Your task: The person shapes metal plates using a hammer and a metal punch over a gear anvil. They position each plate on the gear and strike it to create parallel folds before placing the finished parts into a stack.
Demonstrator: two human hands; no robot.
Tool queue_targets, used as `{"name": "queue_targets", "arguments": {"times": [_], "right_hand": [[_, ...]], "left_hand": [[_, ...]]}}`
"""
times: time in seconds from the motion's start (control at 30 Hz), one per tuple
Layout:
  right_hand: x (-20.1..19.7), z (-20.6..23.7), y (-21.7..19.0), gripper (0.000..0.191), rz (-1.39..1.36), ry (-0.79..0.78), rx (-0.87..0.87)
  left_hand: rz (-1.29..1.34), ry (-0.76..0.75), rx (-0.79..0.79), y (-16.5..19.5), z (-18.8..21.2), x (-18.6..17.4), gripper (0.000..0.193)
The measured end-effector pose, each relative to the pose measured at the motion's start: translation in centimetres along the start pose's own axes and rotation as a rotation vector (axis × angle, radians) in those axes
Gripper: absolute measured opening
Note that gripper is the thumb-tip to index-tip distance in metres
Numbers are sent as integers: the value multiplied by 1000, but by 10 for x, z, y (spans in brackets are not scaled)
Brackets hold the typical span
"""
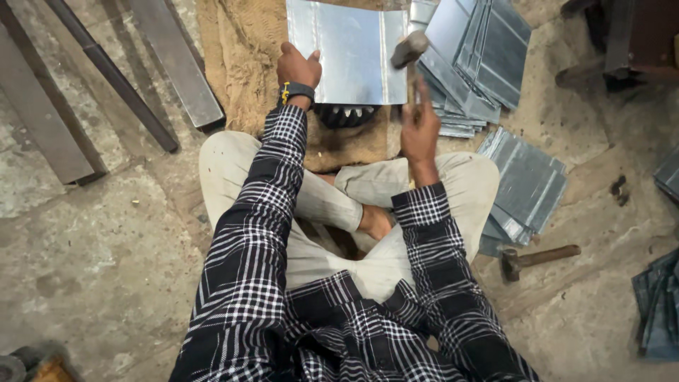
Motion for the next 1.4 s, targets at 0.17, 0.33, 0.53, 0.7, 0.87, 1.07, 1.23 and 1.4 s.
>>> {"name": "queue_targets", "arguments": {"times": [0.17,0.33,0.53,0.7,0.87,1.07,1.23,1.4], "right_hand": [[-58,18,-69,55,-80,274,-486],[-26,7,-42,56,-53,252,-390],[3,-1,-23,61,67,60,-283],[-42,8,-67,56,-162,158,-381],[-28,11,-55,54,-164,270,-435],[11,1,-6,53,90,106,-355],[-45,12,-32,49,-406,153,-363],[-56,35,-67,49,-97,368,-571]], "left_hand": [[2,-13,-3,-6,1,3,60],[17,-9,11,-10,4,4,60],[11,-1,-44,-14,11,7,58],[34,1,-3,-19,17,6,60],[12,-8,-10,-26,22,7,62],[11,-32,48,-17,26,12,60],[-19,-72,21,-33,46,19,59],[-12,-32,-18,-43,54,19,60]]}}
Point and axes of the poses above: each hand's wrist, its own z-axis away from the middle knuckle, its own x-axis out of the palm, y = z × x, the point moved 10 cm from there along -z, towards the middle knuckle, and after that the axes turned 3 degrees about -z, right-handed, at the moved point
